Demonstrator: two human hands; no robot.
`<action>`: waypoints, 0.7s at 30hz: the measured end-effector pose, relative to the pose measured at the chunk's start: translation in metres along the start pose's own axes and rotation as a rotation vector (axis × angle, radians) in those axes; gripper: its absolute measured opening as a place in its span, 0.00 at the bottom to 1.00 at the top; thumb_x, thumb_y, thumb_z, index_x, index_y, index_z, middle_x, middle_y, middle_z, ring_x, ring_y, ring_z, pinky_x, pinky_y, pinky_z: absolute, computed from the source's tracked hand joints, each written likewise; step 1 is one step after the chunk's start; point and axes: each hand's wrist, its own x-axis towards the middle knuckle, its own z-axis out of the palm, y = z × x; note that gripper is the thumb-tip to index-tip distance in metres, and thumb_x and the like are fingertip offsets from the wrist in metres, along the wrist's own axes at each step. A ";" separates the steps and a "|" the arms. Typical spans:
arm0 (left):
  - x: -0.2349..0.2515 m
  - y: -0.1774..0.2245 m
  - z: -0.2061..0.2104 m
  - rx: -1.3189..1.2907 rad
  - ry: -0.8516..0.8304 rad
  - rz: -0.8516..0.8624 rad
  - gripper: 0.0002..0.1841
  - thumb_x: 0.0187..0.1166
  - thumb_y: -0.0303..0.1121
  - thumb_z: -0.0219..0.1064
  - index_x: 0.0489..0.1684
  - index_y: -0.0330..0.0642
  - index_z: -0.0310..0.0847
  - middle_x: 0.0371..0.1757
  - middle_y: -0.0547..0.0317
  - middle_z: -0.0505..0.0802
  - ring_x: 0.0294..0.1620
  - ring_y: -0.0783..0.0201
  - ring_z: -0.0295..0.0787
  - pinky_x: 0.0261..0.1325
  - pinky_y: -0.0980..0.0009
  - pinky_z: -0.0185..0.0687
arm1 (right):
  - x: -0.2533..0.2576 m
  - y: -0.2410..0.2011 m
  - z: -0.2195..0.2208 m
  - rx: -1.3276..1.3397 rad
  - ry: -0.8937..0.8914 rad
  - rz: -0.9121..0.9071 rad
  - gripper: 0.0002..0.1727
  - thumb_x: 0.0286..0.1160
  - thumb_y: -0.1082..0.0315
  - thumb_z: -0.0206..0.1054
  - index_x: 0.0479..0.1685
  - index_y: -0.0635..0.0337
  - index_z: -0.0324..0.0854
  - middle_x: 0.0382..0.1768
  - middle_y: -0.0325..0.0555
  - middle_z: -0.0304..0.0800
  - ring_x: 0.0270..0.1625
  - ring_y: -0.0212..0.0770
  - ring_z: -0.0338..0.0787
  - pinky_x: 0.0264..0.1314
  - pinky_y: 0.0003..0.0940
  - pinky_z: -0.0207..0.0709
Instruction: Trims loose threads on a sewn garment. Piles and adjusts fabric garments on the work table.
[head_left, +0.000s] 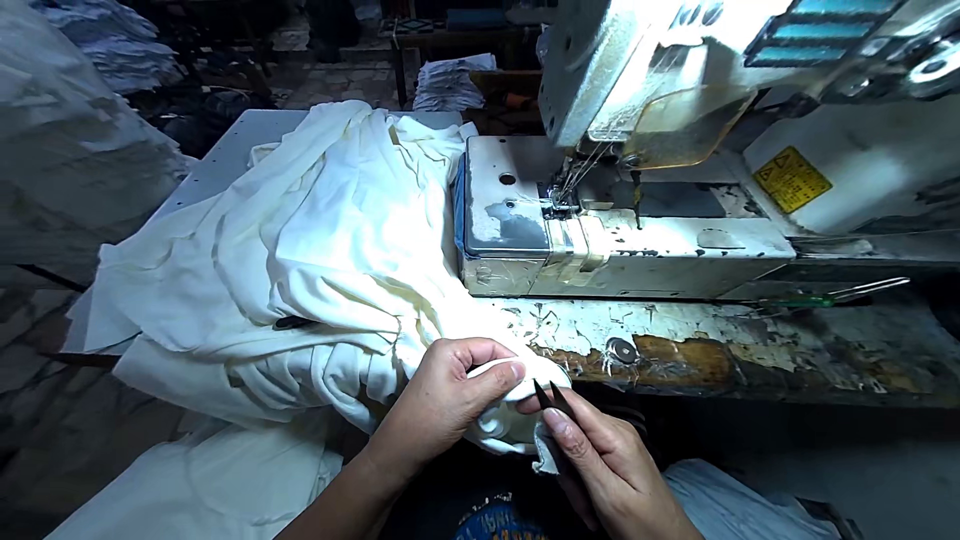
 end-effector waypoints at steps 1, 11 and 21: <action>0.000 0.000 0.000 -0.003 0.000 0.002 0.08 0.79 0.28 0.66 0.28 0.45 0.88 0.20 0.77 0.85 0.23 0.85 0.79 0.29 0.87 0.74 | 0.000 0.000 0.000 -0.004 0.001 0.002 0.20 0.94 0.62 0.48 0.56 0.64 0.84 0.25 0.33 0.80 0.16 0.16 0.71 0.18 0.13 0.70; 0.000 0.000 0.001 0.002 -0.007 0.027 0.08 0.78 0.29 0.67 0.29 0.45 0.89 0.22 0.76 0.86 0.24 0.86 0.80 0.30 0.87 0.75 | -0.002 -0.002 -0.001 0.000 0.006 0.010 0.19 0.94 0.63 0.49 0.56 0.65 0.84 0.28 0.34 0.83 0.18 0.15 0.72 0.20 0.12 0.71; 0.002 -0.002 0.002 0.016 -0.116 0.030 0.10 0.80 0.29 0.64 0.27 0.46 0.86 0.20 0.79 0.83 0.22 0.88 0.76 0.28 0.88 0.70 | 0.000 0.004 0.000 -0.059 0.026 -0.126 0.20 0.94 0.60 0.49 0.49 0.65 0.84 0.24 0.37 0.80 0.19 0.17 0.72 0.23 0.11 0.69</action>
